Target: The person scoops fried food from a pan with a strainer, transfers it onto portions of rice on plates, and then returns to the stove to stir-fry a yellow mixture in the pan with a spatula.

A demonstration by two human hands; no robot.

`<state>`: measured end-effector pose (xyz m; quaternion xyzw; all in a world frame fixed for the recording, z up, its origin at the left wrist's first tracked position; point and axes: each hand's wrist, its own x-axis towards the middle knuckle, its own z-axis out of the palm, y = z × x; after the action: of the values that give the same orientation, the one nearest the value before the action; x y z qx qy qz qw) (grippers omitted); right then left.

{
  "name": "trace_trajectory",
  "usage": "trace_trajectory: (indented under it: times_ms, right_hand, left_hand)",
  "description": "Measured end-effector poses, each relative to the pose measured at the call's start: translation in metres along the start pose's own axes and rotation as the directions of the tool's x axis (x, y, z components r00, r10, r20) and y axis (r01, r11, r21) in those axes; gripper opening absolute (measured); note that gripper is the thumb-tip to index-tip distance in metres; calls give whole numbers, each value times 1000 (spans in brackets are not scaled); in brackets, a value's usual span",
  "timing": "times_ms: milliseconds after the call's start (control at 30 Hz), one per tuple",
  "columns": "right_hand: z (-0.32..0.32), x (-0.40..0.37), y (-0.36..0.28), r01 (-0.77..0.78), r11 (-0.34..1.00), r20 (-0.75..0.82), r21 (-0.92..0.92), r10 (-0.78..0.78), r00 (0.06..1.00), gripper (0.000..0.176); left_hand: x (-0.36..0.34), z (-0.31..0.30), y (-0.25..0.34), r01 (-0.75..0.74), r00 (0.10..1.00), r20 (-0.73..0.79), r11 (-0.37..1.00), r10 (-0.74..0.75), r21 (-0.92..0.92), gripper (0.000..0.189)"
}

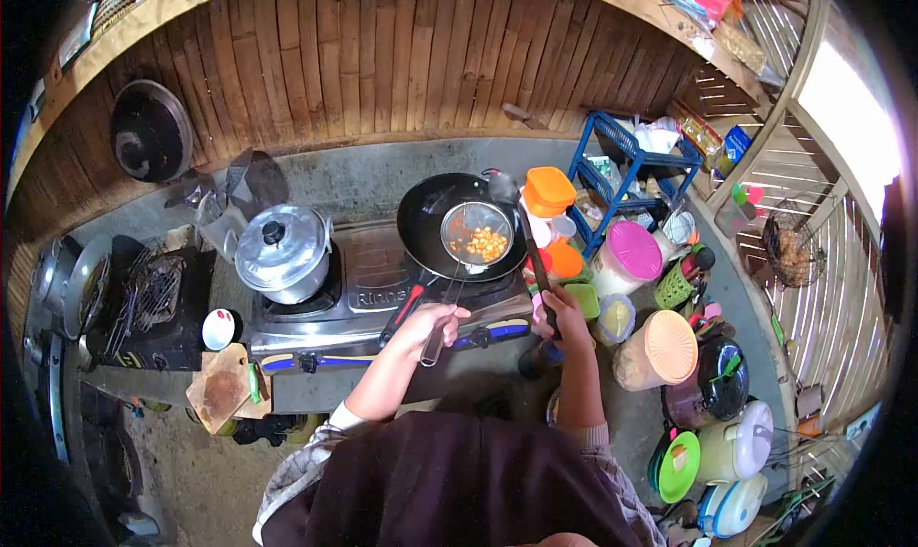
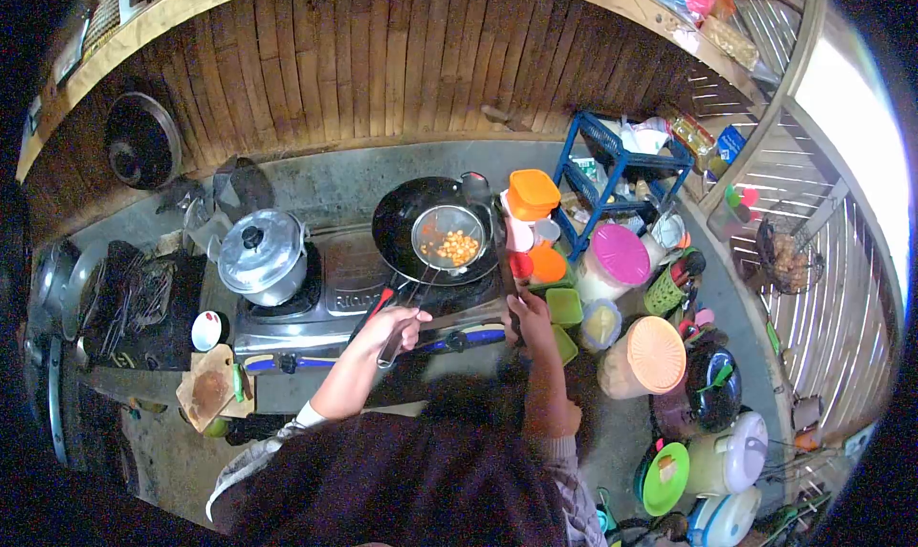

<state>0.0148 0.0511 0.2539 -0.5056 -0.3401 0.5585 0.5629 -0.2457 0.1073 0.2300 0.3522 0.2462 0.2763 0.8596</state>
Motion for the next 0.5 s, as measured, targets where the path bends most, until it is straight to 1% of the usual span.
trace_trajectory:
  times_ms: [33, 67, 133, 167, 233, 333, 433, 500]
  right_hand:
    - [-1, -3, 3, 2, 997, 21, 79, -3, 1000, 13]
    - [-4, -4, 7, -1, 996, 13, 84, 0, 1000, 13]
    - [-7, -1, 11, 29, 997, -31, -76, -32, 999, 14]
    - [-9, -1, 12, 33, 997, -33, -75, -36, 999, 14]
    - [-3, -11, 7, 37, 999, -88, 20, -36, 995, 17]
    - [6, -16, 1, 46, 999, -86, -7, -47, 995, 21]
    - [15, -22, -9, 42, 999, -112, 15, -40, 993, 21]
    - [7, -17, -3, 47, 999, -100, -7, -47, 994, 21]
  left_hand:
    - [0, 0, -2, -13, 1000, 5, 1000, 13, 8, 29]
    - [-1, 2, -3, -4, 1000, 7, 1000, 3, 10, 29]
    - [-1, 9, -1, -20, 1000, 13, 998, 20, 55, 27]
    - [1, 10, 0, -21, 1000, 17, 998, 20, 58, 27]
    - [1, 11, 0, -6, 999, 33, 998, 4, 55, 27]
    - [0, 13, -4, 3, 999, 37, 999, -5, 53, 26]
    - [0, 18, -4, -1, 999, 45, 999, -1, 45, 27]
    - [-1, 19, -4, 0, 999, 53, 999, -2, 45, 27]
